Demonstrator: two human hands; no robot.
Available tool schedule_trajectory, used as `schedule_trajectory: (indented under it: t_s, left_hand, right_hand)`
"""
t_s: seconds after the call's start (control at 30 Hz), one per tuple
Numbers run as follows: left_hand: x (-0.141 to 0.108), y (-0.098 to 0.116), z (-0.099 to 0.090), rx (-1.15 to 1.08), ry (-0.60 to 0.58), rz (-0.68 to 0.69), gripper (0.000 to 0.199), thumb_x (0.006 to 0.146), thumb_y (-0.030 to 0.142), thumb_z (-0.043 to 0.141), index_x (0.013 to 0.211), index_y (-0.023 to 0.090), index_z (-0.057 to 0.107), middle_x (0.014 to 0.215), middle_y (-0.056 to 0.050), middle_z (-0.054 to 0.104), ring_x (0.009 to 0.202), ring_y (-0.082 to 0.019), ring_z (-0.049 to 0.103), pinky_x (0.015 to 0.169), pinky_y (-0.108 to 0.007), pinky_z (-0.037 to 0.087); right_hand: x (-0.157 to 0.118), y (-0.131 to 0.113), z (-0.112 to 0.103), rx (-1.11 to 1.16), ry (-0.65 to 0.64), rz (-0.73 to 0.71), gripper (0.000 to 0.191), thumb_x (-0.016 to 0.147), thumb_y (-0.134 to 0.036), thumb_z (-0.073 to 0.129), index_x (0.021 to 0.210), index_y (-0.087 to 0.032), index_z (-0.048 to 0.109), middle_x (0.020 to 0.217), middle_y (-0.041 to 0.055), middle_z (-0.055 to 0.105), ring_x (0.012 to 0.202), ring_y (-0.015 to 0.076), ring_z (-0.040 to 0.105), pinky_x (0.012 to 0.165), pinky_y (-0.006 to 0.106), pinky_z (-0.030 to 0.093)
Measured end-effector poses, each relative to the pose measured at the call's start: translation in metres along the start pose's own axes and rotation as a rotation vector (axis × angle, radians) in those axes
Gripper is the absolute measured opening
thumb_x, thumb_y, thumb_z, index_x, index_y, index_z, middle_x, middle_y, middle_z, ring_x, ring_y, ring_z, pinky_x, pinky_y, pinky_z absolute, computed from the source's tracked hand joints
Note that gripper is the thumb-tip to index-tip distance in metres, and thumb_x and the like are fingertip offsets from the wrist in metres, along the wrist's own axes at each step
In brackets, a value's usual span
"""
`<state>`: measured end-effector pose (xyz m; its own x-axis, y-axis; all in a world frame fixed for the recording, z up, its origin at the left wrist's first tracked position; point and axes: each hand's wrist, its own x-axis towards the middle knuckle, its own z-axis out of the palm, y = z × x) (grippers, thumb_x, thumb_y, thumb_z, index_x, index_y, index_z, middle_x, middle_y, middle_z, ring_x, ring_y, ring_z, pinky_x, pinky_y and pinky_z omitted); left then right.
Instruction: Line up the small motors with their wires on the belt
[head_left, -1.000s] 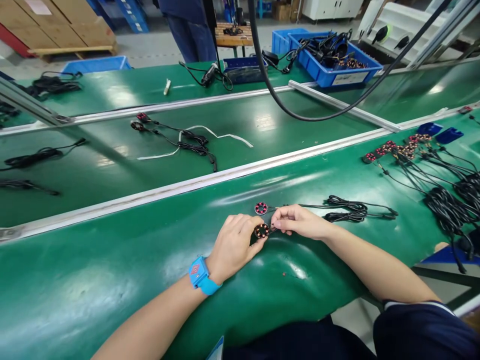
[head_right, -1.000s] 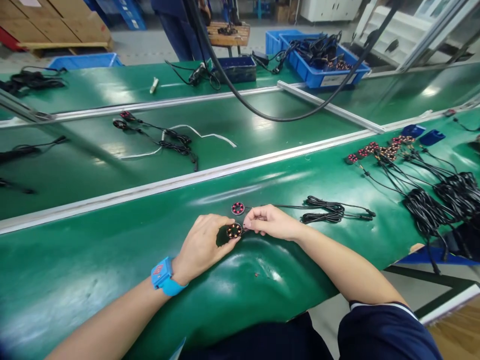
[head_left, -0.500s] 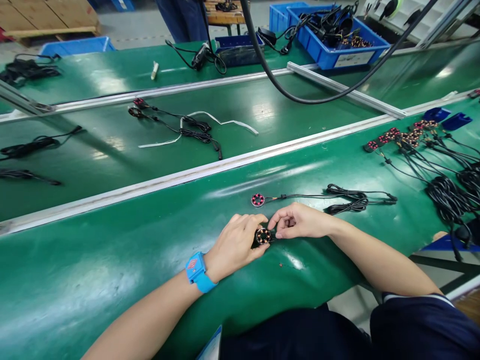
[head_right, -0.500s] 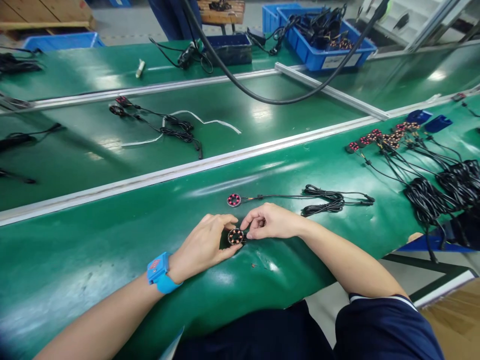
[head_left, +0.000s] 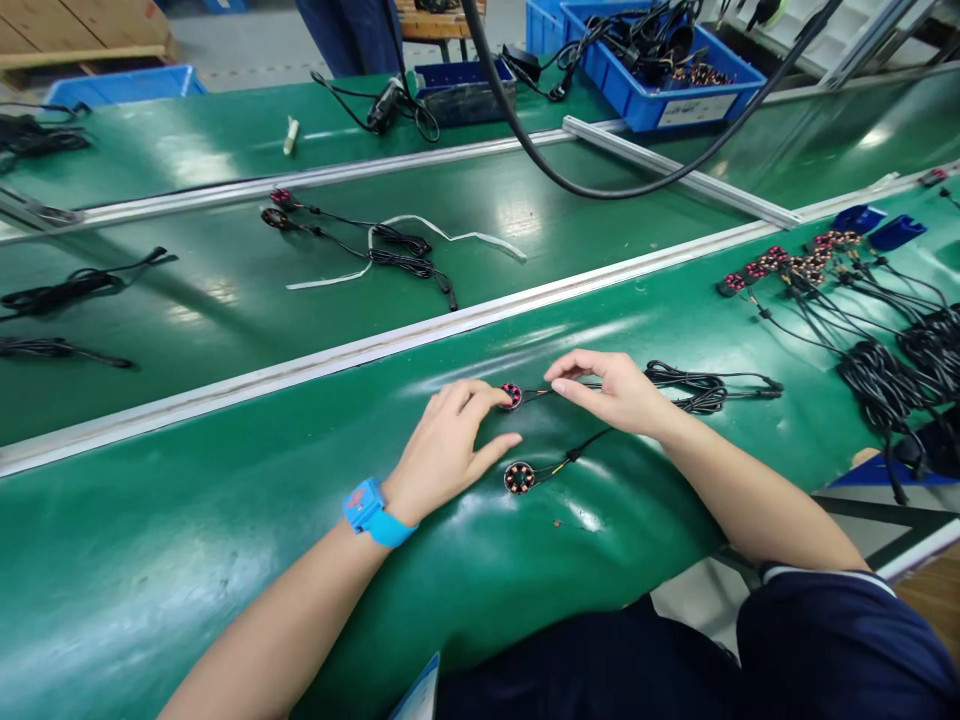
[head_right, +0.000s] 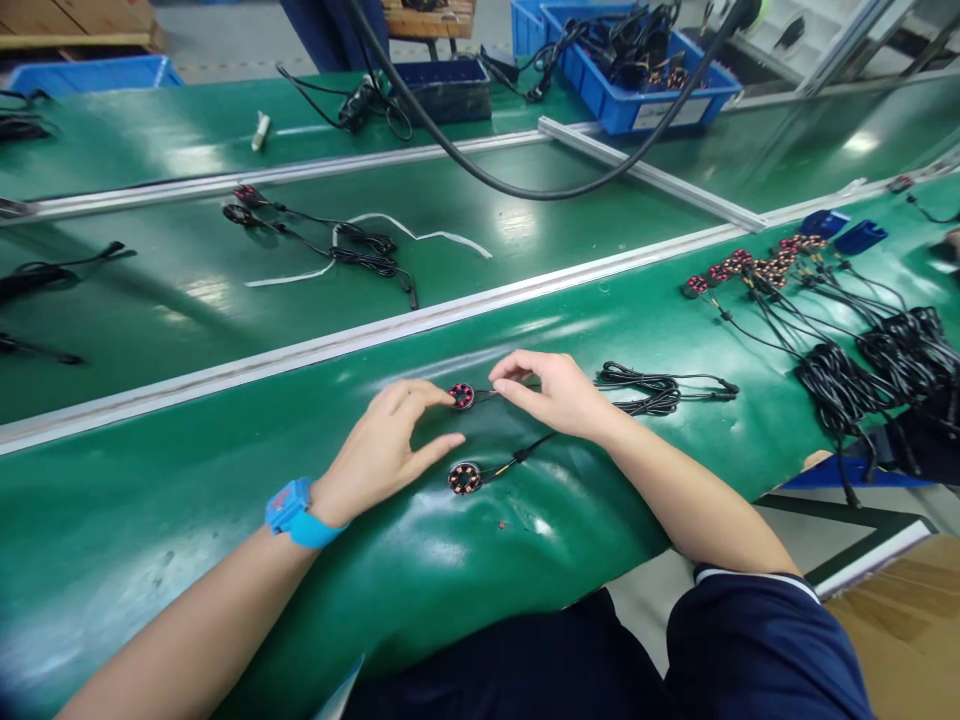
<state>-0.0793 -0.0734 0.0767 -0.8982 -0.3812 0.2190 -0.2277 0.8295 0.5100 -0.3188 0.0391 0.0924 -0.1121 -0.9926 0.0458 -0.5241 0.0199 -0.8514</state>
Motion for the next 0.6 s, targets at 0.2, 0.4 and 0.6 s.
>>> schedule_trajectory:
  t_s: [0.2,0.4,0.6]
  left_hand:
    - [0.024,-0.021,0.019,0.078,-0.032,-0.018,0.015,0.094,0.032,0.068,0.103,0.022,0.062,0.121,-0.007,0.063,0.113,-0.028,0.057,0.094,-0.043,0.046]
    - [0.02,-0.019,0.027,0.013,0.096,0.021,0.019,0.09,0.021,0.07,0.1,0.02,0.055,0.108,-0.003,0.069,0.098,-0.022,0.063,0.087,-0.036,0.046]
    - [0.013,-0.008,0.018,0.192,0.164,0.063,0.028,0.088,0.022,0.072,0.108,0.02,0.052,0.101,-0.004,0.069,0.093,-0.024,0.064,0.08,-0.036,0.043]
  right_hand:
    - [0.025,0.009,0.012,-0.153,-0.177,-0.042,0.025,0.098,-0.033,0.055,0.11,-0.018,0.071,0.103,0.0034,0.075,0.093,0.0175,0.07,0.086,0.028,0.05]
    - [0.027,0.015,0.018,-0.018,-0.296,0.096,0.035,0.101,-0.037,0.045,0.101,-0.015,0.073,0.081,0.0023,0.071,0.066,0.0123,0.067,0.072,0.025,0.049]
    - [0.026,0.017,0.02,0.27,-0.363,0.165,0.035,0.084,-0.046,0.069,0.096,-0.014,0.072,0.084,0.003,0.07,0.072,0.0124,0.059,0.069,0.024,0.046]
